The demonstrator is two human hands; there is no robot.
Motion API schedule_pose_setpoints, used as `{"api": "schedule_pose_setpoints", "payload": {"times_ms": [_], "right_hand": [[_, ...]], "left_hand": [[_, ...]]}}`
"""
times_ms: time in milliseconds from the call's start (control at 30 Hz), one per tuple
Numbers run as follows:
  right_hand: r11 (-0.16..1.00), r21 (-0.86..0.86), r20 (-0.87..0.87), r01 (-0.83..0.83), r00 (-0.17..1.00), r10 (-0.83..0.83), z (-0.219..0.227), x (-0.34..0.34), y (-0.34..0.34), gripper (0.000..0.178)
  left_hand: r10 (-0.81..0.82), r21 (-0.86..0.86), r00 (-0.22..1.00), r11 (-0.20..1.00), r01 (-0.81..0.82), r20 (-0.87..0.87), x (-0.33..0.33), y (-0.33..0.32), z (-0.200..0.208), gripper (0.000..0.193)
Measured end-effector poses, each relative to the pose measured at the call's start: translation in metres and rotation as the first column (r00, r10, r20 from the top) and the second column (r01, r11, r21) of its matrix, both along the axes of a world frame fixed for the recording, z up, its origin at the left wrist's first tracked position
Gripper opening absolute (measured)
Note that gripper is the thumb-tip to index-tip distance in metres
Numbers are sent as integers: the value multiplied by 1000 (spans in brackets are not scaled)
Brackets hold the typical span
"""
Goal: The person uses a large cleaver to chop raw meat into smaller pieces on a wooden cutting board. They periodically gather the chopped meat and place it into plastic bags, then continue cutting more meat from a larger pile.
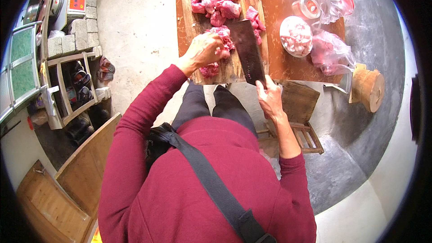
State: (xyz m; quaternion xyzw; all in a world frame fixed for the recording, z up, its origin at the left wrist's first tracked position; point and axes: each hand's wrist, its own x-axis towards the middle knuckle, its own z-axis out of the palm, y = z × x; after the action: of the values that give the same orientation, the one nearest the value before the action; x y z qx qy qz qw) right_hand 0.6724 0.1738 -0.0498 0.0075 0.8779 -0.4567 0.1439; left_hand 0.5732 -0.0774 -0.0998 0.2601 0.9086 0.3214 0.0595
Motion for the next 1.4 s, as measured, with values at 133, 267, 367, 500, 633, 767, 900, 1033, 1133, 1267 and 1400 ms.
{"api": "schedule_pose_setpoints", "payload": {"times_ms": [133, 267, 367, 500, 633, 767, 900, 1033, 1133, 1267, 1400], "right_hand": [[987, 6, 4, 160, 987, -160, 5, 12, 13, 14], [978, 13, 5, 208, 978, -208, -5, 21, 22, 15], [977, -20, -72, 214, 974, -215, 3, 20, 14, 16], [969, -40, 21, 242, 970, -241, -2, 21, 12, 16], [976, -37, 18, 213, 977, -212, -1, 18, 7, 17], [983, -6, 2, 185, 983, -185, 1, 18, 2, 19], [974, -40, 60, 221, 974, -219, -3, 22, 1, 19], [969, -70, 65, 238, 970, -233, -5, 26, 4, 16], [942, -136, 111, 307, 949, -294, -5, 31, 3, 14], [919, -180, 155, 352, 932, -327, -6, 34, 5, 14], [923, -158, 129, 352, 934, -334, -6, 33, 5, 15]], "left_hand": [[162, -108, 980, 979, -175, -119, -18, 17, -15, 44], [98, -178, 995, 979, -101, -25, -24, 26, -42, 41], [36, 71, 997, 997, -41, 66, -12, 36, -43, 32], [-305, 257, 904, 938, 231, 301, -2, 42, -32, 43], [-105, -1, 982, 994, 107, 154, 13, 20, -18, 54], [209, 14, 977, 978, -210, 49, 9, 1, -27, 53], [479, 86, 877, 876, -475, -28, -32, 11, -31, 61], [481, 75, 845, 875, -478, -235, -69, 28, -28, 65], [239, -126, 890, 943, -308, -388, -93, 32, -35, 51], [148, -294, 923, 920, -260, -354, -96, 36, -37, 46], [203, -113, 979, 973, -201, 7, -81, 19, -31, 48]]}}
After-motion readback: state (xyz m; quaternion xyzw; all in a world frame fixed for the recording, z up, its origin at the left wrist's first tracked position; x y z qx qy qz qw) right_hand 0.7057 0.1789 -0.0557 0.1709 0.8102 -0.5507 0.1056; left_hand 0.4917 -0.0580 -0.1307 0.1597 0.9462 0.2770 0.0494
